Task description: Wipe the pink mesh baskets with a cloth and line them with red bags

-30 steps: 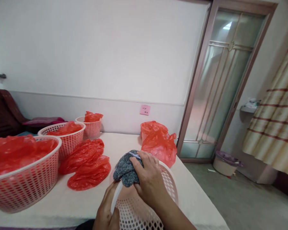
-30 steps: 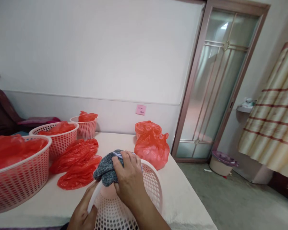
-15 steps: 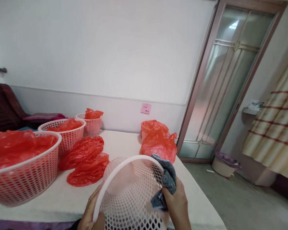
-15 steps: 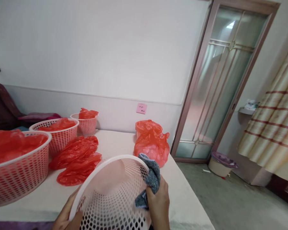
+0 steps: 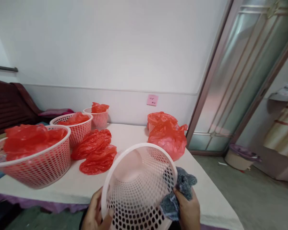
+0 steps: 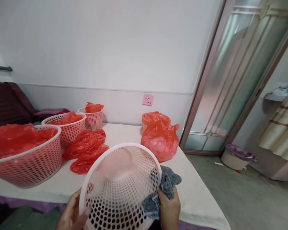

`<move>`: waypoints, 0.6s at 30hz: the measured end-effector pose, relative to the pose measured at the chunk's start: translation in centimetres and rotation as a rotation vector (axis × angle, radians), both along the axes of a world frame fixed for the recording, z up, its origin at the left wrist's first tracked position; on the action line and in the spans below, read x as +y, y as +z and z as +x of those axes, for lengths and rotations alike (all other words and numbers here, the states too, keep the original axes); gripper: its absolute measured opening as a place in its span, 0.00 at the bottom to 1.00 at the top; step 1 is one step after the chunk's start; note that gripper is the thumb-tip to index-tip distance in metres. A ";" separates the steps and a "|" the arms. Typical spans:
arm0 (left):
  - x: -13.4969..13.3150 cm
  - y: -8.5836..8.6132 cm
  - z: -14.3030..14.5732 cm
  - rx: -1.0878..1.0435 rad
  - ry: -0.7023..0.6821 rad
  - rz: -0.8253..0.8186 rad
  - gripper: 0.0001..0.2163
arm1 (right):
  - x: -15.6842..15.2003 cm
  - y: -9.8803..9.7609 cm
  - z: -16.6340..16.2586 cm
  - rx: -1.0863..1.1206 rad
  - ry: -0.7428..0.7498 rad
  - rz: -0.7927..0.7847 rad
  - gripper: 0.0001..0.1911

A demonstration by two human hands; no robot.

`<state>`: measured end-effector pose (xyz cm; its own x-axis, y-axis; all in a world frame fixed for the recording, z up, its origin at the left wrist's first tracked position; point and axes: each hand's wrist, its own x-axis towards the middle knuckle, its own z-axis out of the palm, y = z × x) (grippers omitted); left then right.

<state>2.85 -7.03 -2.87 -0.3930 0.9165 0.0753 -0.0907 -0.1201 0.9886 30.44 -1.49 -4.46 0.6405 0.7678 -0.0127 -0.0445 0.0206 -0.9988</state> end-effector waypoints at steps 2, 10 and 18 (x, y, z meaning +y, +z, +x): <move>0.3 1.1 -1.9 -0.029 -0.145 -0.046 0.28 | -0.4 1.5 0.4 -0.166 -0.014 0.053 0.28; 0.8 1.0 -2.8 0.148 -0.247 -0.113 0.23 | -0.9 6.2 -0.3 -0.609 0.033 0.211 0.24; 0.4 -0.1 -1.4 0.078 -0.082 0.031 0.26 | -1.2 2.8 -2.6 -0.202 -0.214 0.000 0.34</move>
